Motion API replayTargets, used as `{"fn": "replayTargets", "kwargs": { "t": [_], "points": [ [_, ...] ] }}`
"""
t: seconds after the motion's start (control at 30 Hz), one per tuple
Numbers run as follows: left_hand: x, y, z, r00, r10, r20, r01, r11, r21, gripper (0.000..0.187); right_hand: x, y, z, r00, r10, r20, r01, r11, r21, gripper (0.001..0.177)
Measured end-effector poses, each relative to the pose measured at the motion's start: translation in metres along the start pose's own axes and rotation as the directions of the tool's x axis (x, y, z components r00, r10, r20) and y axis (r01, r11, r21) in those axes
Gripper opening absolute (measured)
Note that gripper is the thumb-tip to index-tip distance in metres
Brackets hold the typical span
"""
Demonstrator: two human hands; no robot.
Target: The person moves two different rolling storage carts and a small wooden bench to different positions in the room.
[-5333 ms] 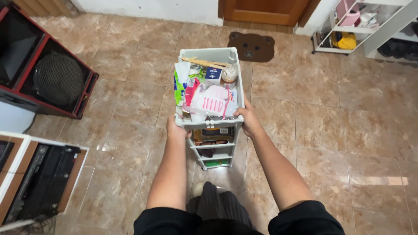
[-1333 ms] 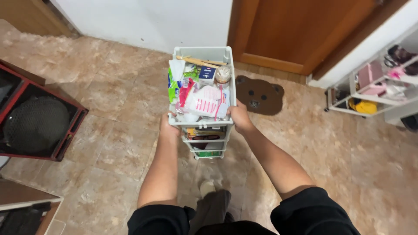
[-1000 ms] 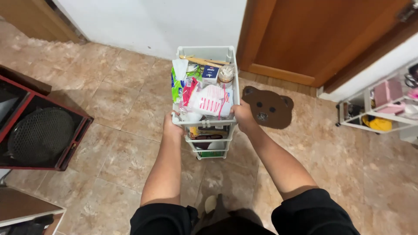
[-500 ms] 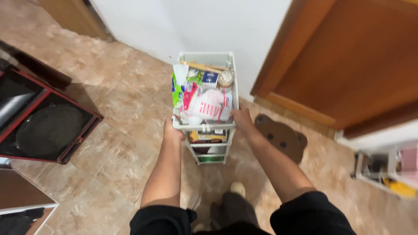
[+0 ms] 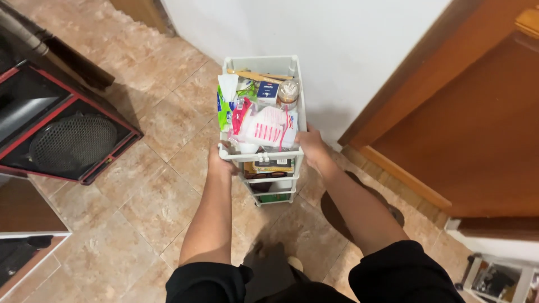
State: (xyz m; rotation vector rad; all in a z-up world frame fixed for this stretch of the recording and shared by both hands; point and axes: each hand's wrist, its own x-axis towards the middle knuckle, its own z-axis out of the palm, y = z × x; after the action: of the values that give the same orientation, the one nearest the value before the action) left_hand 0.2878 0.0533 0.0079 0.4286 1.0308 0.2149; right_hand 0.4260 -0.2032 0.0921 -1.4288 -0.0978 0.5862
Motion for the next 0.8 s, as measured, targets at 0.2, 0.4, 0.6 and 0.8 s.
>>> {"fn": "replayTargets", "kwargs": {
  "t": [0.2,0.4,0.6,0.8],
  "points": [
    [0.016,0.029,0.034,0.998,-0.035,-0.046,0.035,0.999,-0.003,0.025,0.058,-0.016,0.01,0.996,0.055,0.066,-0.055,0.998,0.0,0.055],
    [0.057,0.073,0.071,0.998,-0.021,-0.06,0.021,1.0,-0.016,0.035,0.128,-0.043,0.037,0.996,0.052,0.066,-0.047,0.996,-0.072,0.052],
    [0.242,0.106,0.049,0.916,0.111,0.387,-0.019,0.972,-0.234,0.018,0.217,-0.044,0.06,0.989,0.001,0.148,0.001,1.0,-0.01,0.049],
    [0.136,0.168,0.136,0.999,0.018,-0.032,-0.021,0.994,-0.109,0.023,0.293,-0.048,0.08,0.986,0.055,0.157,-0.05,0.998,-0.036,0.042]
  ]
}}
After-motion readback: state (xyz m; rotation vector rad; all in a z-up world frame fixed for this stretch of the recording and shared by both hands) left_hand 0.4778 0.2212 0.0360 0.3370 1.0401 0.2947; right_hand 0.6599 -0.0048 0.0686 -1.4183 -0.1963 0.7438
